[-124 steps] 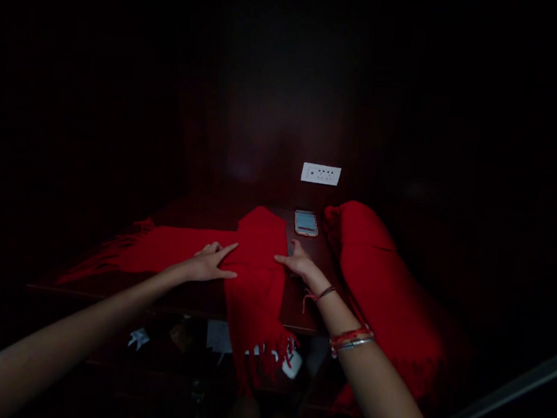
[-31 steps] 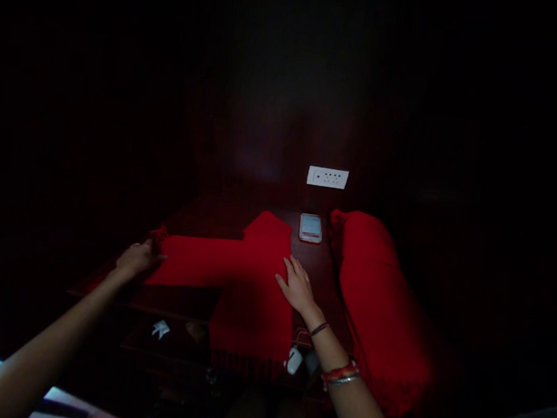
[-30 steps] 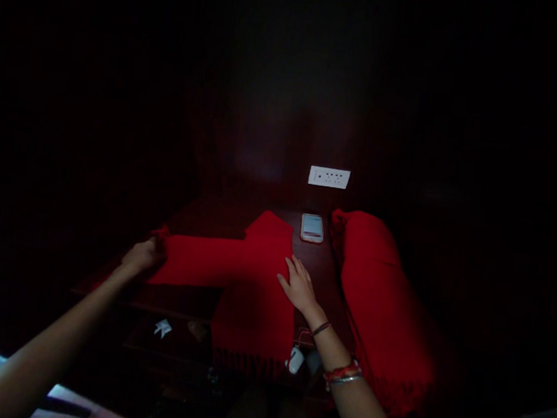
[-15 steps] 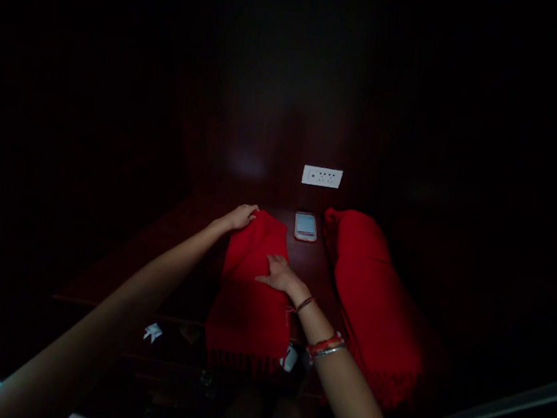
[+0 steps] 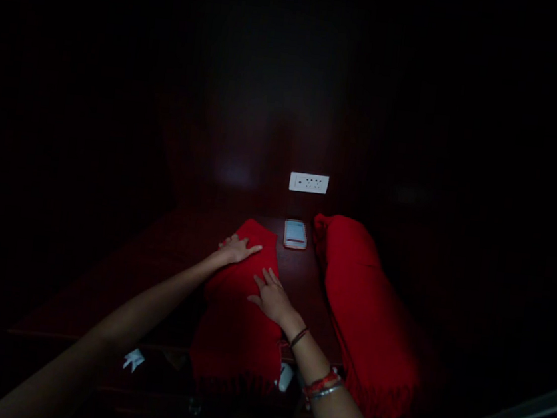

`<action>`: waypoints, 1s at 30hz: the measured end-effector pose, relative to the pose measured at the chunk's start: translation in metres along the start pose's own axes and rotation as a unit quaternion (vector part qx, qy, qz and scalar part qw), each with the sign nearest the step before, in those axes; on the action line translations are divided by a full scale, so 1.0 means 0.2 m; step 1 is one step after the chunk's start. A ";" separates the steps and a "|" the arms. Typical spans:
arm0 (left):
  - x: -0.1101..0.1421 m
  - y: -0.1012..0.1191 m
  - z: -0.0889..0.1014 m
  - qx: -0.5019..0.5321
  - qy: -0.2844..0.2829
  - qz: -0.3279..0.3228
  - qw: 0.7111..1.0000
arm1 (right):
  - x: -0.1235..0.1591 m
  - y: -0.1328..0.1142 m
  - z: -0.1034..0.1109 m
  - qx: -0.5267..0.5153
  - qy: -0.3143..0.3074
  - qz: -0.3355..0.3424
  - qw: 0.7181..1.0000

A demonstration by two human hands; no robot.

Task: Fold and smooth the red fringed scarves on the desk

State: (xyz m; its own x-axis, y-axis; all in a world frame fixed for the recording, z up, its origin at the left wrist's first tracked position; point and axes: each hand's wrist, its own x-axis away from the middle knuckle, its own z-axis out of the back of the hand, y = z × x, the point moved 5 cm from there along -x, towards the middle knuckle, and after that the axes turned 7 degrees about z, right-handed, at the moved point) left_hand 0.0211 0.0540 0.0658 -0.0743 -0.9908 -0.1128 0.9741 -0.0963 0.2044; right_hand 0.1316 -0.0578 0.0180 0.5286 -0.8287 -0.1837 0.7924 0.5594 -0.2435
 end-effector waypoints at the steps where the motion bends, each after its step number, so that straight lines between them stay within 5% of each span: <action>1: 0.01 0.00 -0.02 -0.001 -0.032 -0.001 0.999 | 0.00 0.00 0.00 -0.002 0.001 0.000 1.000; 8: -0.08 -0.04 0.07 0.019 0.020 -0.077 0.997 | 0.01 -0.01 0.02 -0.005 -0.004 -0.001 1.000; 16: -0.12 0.03 -0.01 0.101 -0.084 -0.203 0.971 | 0.01 0.00 0.01 -0.010 0.022 0.011 1.000; 22: -0.12 -0.05 -0.06 0.312 -0.182 -0.074 0.929 | 0.02 0.08 0.01 -0.028 0.086 0.039 0.995; 30: -0.07 -0.18 -0.13 0.374 -0.247 0.032 0.893 | 0.11 -0.02 0.19 0.072 0.087 0.132 0.985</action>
State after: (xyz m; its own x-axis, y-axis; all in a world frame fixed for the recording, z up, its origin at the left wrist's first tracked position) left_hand -0.0076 0.0744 0.0356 -0.2881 -0.9001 0.3268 0.5778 0.1087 0.8089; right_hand 0.1517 -0.0786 0.0502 0.6713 -0.6327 -0.3859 0.6765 0.7358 -0.0295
